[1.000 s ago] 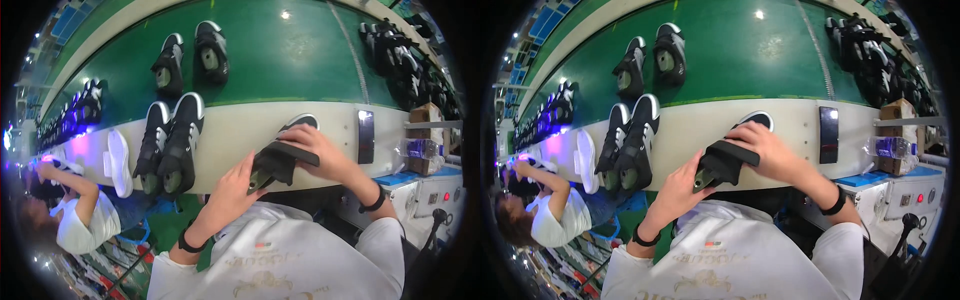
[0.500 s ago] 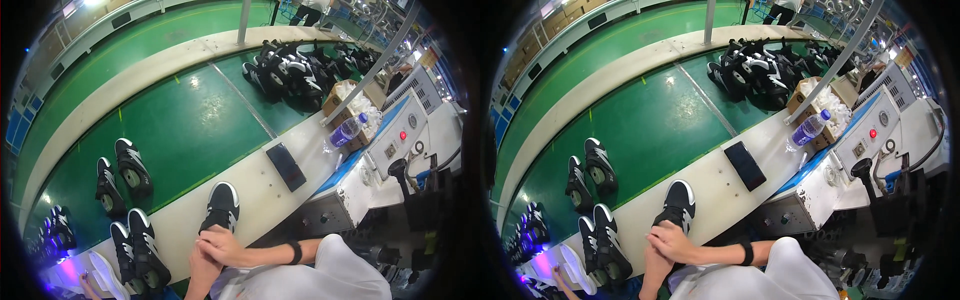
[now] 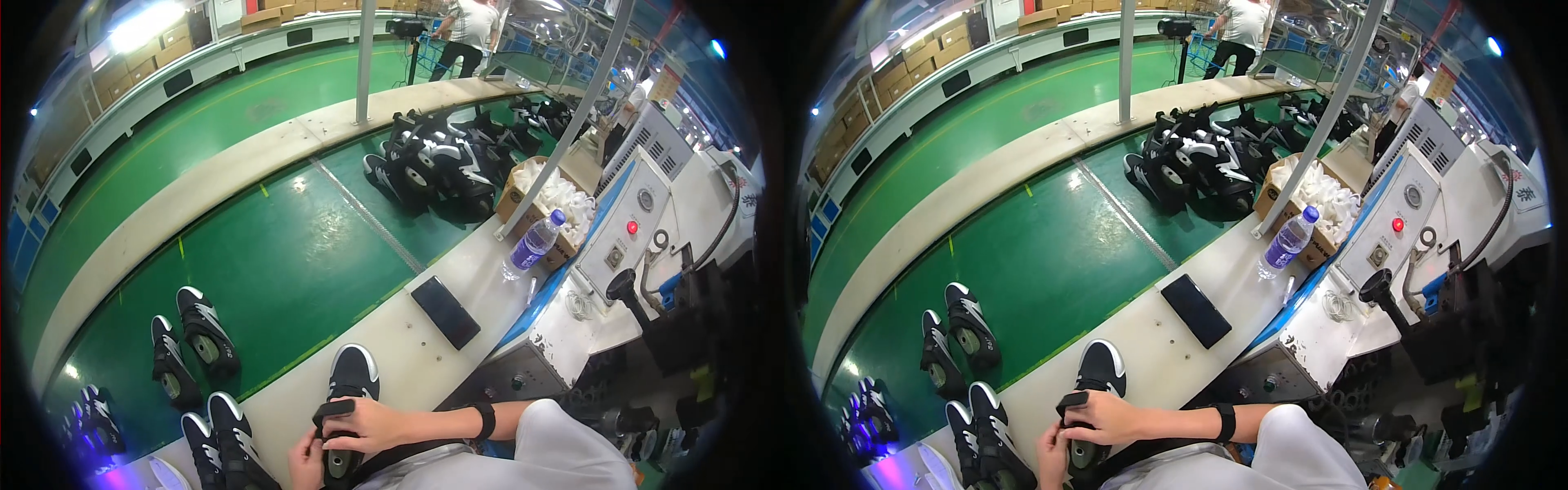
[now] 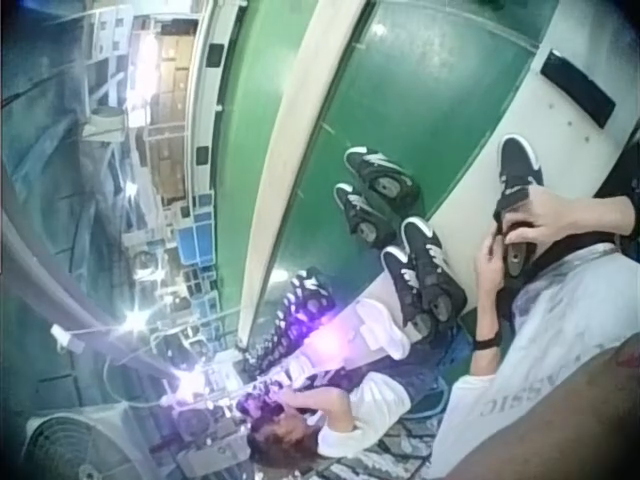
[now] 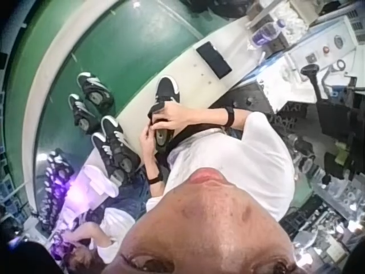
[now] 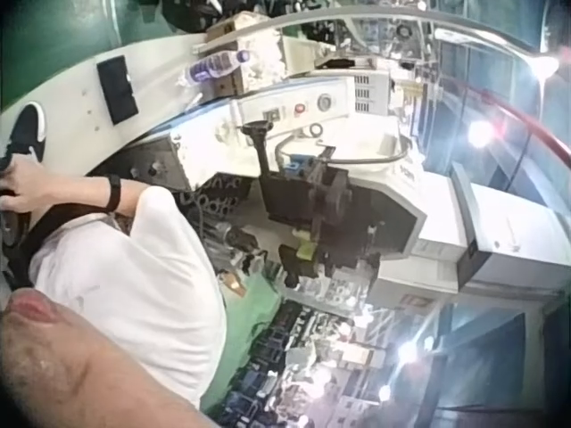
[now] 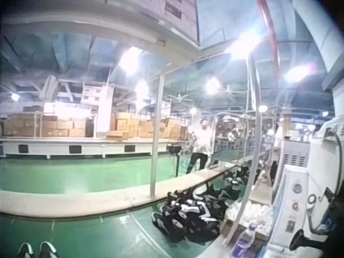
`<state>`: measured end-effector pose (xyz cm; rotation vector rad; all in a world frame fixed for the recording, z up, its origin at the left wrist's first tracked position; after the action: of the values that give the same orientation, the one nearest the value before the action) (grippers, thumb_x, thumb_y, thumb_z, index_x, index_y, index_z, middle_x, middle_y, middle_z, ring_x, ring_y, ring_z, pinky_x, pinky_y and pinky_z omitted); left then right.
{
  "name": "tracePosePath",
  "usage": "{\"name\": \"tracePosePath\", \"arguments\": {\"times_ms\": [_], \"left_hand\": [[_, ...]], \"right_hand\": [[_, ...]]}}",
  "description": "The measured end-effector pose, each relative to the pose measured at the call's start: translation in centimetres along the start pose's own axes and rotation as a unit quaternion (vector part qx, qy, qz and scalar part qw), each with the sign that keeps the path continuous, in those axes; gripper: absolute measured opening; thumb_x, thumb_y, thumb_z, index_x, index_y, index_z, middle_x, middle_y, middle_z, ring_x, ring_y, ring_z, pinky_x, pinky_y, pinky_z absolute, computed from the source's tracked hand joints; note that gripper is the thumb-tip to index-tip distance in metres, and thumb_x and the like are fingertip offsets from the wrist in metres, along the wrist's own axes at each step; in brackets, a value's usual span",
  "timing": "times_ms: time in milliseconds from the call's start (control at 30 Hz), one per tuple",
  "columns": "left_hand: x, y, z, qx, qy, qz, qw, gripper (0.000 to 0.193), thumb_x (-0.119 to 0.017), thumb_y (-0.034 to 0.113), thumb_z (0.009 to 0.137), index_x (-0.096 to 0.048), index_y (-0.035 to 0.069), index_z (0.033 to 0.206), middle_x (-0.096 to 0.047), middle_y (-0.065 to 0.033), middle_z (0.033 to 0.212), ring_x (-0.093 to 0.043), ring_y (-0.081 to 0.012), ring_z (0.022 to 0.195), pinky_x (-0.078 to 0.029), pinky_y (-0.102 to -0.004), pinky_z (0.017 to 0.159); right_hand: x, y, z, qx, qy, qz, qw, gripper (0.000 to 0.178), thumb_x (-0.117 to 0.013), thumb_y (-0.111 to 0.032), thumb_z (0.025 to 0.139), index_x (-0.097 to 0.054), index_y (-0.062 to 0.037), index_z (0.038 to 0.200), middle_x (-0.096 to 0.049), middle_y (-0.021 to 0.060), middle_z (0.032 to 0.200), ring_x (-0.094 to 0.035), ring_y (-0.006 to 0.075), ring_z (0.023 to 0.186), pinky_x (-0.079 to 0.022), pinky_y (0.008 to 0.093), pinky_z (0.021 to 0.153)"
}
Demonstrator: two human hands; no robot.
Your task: Assembling and inspecting shoes by inserting lasts and adjusting straps on a production line.
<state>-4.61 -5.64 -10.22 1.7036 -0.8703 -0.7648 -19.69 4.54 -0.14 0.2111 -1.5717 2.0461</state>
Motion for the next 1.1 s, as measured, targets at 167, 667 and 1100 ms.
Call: {"name": "tracePosePath", "arguments": {"times_ms": [167,667,1100], "left_hand": [[2.0,5.0,1.7,0.002,0.065,0.287,0.956,0.026,-0.059,0.016,0.097,-0.066,-0.004,0.111,-0.07,-0.0111,0.098,-0.065,-0.0168,0.092,-0.05,-0.0314,0.085],[-8.1,10.6,-7.1,0.062,-0.009,0.284,0.957,0.03,-0.048,0.008,0.098,-0.056,-0.001,0.125,-0.061,-0.0245,0.123,-0.058,-0.0378,0.113,-0.044,-0.0398,0.098],[-8.6,8.0,-5.6,-0.212,-0.099,0.376,0.896,0.018,-0.054,-0.007,0.081,-0.067,0.005,0.081,-0.065,-0.0182,0.117,-0.062,-0.0371,0.107,-0.048,-0.0392,0.091]], "right_hand": [[0.6,0.0,1.0,0.023,-0.047,-0.091,0.994,0.046,-0.058,-0.047,0.093,-0.065,-0.0013,0.096,-0.064,0.0152,0.089,-0.059,0.0332,0.09,-0.049,0.0416,0.078],[-2.1,5.4,4.6,0.082,-0.4,-0.067,0.91,0.078,-0.09,-0.043,0.057,-0.065,-0.0159,0.125,-0.07,0.0104,0.11,-0.063,0.0304,0.104,-0.048,0.0383,0.088],[-0.7,2.6,1.7,0.209,-0.19,-0.11,0.953,0.066,-0.086,-0.031,0.055,-0.062,-0.0054,0.111,-0.062,0.0078,0.095,-0.054,0.0287,0.096,-0.043,0.0399,0.086]]}}
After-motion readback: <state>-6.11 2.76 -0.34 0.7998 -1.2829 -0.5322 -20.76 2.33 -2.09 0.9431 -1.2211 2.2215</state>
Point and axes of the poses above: each hand's wrist, its own z-axis towards the middle knuckle, its own x-axis out of the back of the hand, y = z × x, the point moved 6 cm from there along z, towards the middle knuckle
